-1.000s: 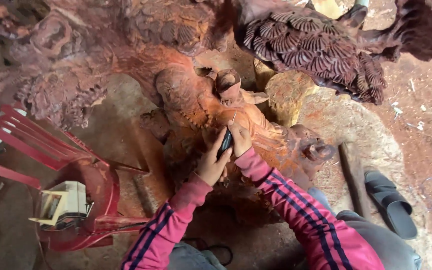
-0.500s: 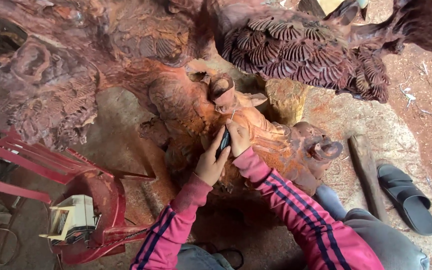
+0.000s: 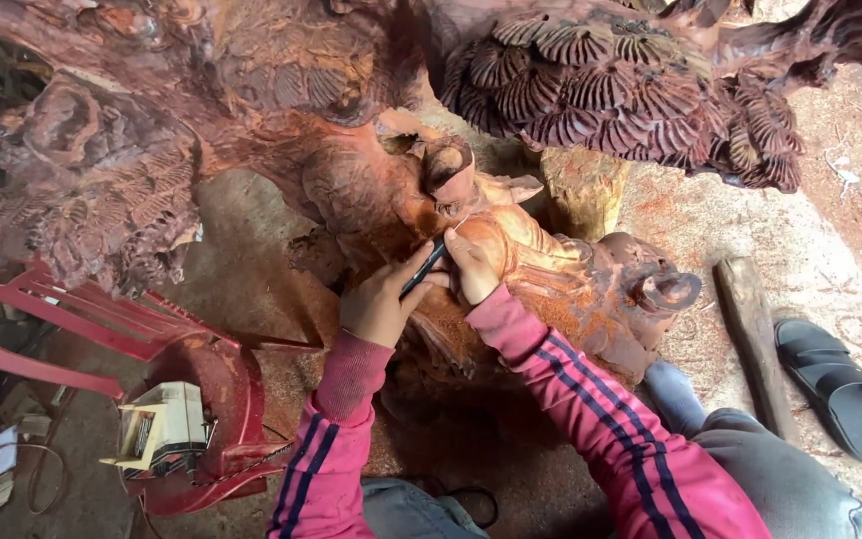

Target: The person is using a small rotary tool to carve fine details into a large wooden sculpture.

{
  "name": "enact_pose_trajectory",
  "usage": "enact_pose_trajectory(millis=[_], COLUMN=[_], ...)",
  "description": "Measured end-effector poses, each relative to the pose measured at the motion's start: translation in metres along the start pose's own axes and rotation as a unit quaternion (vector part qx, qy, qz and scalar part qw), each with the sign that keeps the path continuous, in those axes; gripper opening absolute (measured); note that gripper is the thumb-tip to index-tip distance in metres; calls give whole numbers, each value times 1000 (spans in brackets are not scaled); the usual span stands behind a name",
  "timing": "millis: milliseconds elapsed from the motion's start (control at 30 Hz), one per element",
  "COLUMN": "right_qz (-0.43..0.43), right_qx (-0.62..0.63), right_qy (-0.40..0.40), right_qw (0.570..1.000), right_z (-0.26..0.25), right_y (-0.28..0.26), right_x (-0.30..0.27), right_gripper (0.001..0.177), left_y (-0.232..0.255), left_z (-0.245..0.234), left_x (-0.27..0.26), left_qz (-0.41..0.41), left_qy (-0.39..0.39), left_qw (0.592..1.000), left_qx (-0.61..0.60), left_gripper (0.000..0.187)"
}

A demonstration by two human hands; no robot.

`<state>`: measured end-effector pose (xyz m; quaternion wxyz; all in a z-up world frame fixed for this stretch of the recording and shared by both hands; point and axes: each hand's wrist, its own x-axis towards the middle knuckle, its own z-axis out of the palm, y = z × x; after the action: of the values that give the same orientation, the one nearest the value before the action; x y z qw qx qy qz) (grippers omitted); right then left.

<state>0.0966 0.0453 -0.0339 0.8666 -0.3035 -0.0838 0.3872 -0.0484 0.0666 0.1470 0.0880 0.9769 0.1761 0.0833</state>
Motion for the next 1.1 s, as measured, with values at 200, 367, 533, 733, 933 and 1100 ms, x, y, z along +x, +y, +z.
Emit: enact_pose_trajectory(millis=[200, 367, 533, 733, 933, 1100], right_qz=[-11, -24, -33, -48, -65, -78], right_qx=[32, 48, 45, 43, 13, -3], right_qy=[-31, -41, -36, -45, -52, -61], right_qw=[999, 998, 998, 997, 996, 995], right_z=[-2, -7, -1, -4, 5, -2], right_y=[0, 5, -1, 3, -11, -4], right_x=[1, 6, 2, 3, -10, -6], right_gripper=[41, 38, 40, 39, 40, 40], left_y=[1, 4, -3, -11, -14, -13], left_z=[2, 3, 10, 22, 28, 33], left_x=[3, 7, 9, 8, 3, -2], left_qz=[-33, -18, 0, 18, 40, 39], left_qy=[-15, -11, 8, 39, 92, 107], left_qw=[999, 996, 998, 996, 990, 989], left_qx=[29, 81, 68, 77, 99, 89], left_gripper=[48, 49, 49, 50, 49, 49])
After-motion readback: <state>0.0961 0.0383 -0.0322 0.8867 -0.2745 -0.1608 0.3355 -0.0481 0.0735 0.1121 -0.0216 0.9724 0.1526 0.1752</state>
